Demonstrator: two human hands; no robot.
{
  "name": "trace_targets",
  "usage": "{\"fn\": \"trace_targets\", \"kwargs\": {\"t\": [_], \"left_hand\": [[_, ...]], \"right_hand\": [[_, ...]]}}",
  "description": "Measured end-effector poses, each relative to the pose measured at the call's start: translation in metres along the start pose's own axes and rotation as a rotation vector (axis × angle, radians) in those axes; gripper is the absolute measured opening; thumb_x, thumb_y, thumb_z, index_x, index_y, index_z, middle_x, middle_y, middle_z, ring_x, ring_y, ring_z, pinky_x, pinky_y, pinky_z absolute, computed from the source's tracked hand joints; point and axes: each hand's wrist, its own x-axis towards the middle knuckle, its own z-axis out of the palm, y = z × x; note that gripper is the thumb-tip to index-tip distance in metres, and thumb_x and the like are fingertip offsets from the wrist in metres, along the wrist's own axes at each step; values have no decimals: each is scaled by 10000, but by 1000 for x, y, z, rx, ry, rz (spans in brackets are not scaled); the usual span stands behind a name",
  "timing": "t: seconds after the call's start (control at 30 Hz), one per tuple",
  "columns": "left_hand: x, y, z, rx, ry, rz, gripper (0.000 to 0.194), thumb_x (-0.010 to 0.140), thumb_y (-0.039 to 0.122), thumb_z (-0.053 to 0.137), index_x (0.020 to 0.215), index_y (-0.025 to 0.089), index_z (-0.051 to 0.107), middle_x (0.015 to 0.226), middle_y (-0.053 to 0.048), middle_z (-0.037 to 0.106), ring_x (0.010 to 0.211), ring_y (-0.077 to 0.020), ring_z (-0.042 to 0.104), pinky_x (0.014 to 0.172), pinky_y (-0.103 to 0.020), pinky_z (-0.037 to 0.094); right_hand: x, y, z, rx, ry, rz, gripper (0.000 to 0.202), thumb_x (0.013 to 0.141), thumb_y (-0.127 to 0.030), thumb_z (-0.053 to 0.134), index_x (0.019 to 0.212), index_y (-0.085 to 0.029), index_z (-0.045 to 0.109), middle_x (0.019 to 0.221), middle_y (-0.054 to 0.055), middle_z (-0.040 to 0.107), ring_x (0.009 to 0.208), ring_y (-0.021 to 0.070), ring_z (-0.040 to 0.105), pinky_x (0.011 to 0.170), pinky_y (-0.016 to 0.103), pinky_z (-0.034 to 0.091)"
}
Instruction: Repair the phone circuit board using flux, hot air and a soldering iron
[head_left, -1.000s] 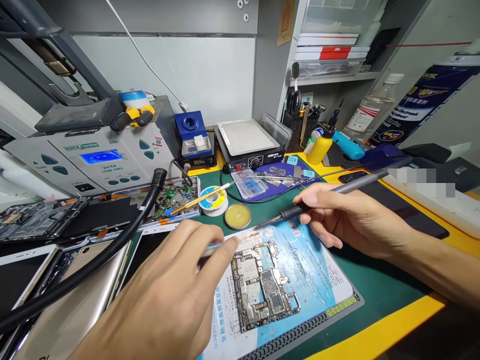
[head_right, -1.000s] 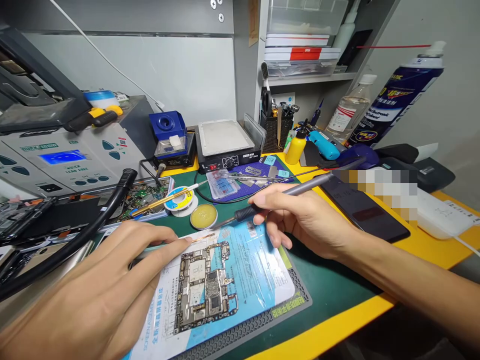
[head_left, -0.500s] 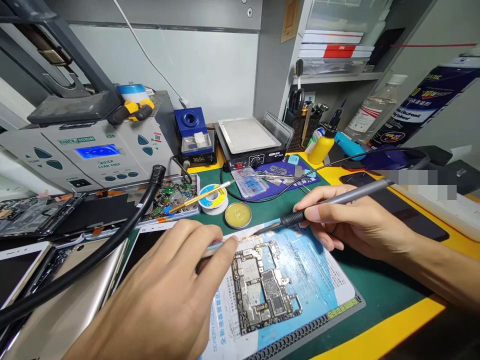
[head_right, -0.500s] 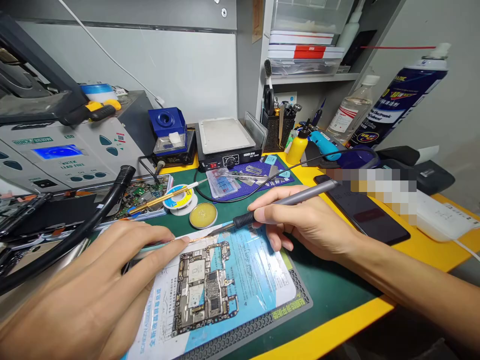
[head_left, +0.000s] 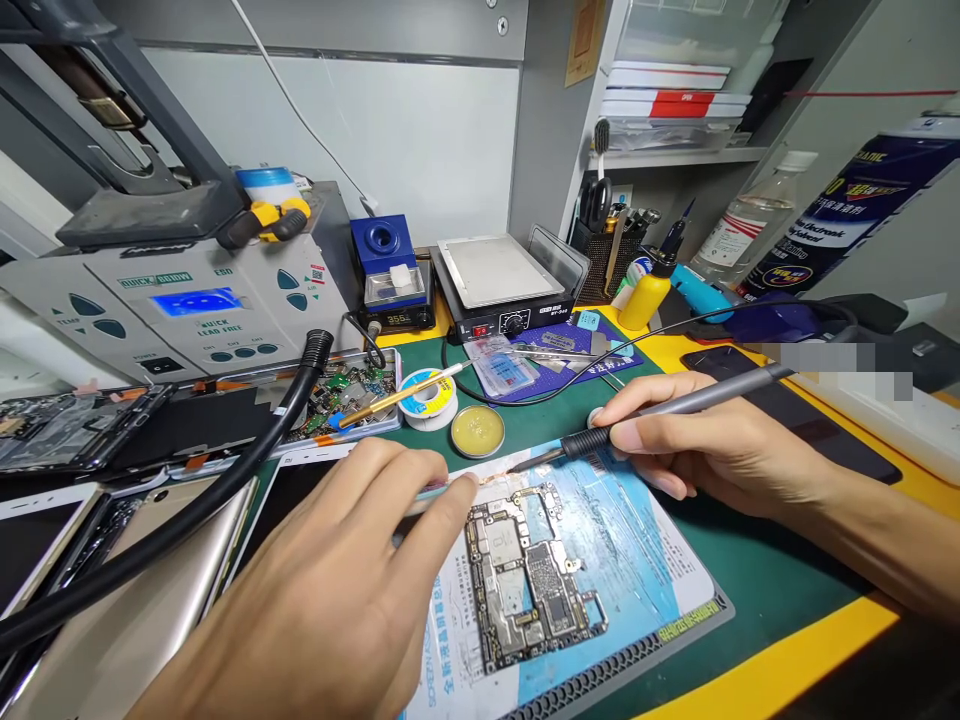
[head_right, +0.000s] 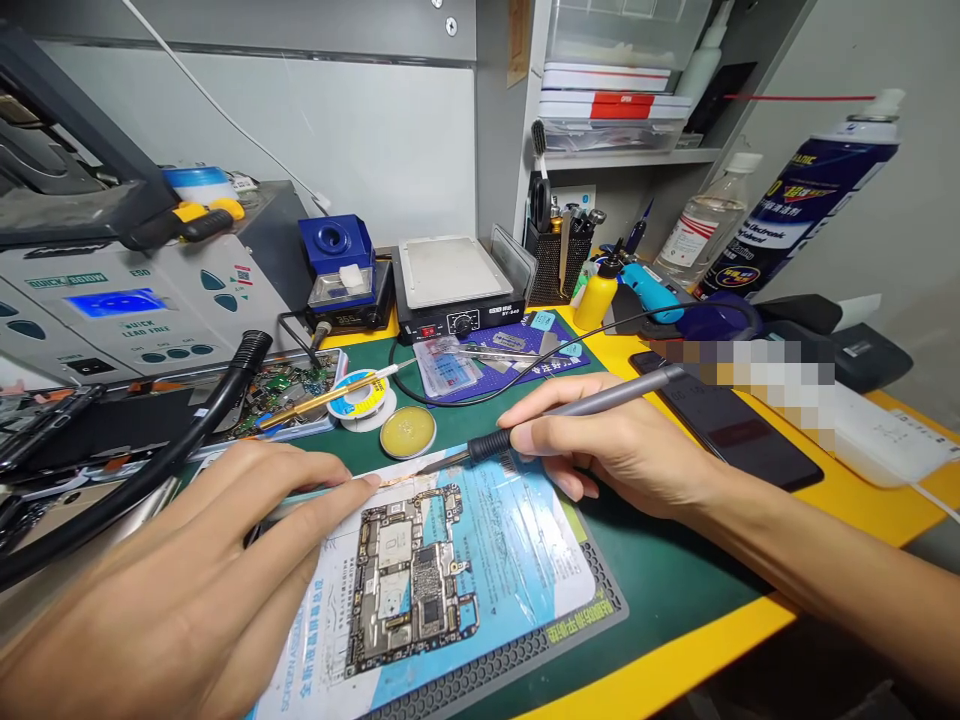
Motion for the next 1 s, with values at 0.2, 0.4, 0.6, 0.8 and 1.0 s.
{"fn": "trace_targets", "kwargs": {"t": [0.2,0.4,0.6,0.8,1.0], "left_hand": [[2,-2,1,9,16,-25,319,940,77,492,1182,79,701,970,-134,688,927,-295,588,765,-452,541],[6,-1,0,-11,92,-71,260,944,43,475,1028,116,711,918,-115,630,899,-268,582,662,-384,471],[3,-1,0,5,75,-77,230,932,42,522,1073,118,687,975,-114,617,911,-252,576,694,-378,472],[11,0,1,1,98,-97,212,975,207,526,1084,190,708,962,-83,623,922,-223,596,829,-360,564],[14,-1,0,-21,95,-102,201,957,295,564,1054,206,716,961,-84,626,965,-238,600,900,-392,582]], "right_hand": [[3,1,-2,76,-48,57,135,658,-200,905,781,-167,862,544,45,696,319,92,540,301,162,380],[6,2,-2,126,-35,48,182,597,-222,920,761,-163,866,553,57,723,308,105,562,281,151,421],[2,0,0,173,-8,76,191,573,-219,931,739,-156,860,521,50,707,312,113,575,282,143,432],[3,2,-1,137,-25,65,175,608,-217,918,762,-154,864,551,51,721,313,91,562,290,128,422],[5,3,-1,132,-38,67,155,615,-199,906,761,-161,868,536,49,713,302,87,548,282,128,406]]}}
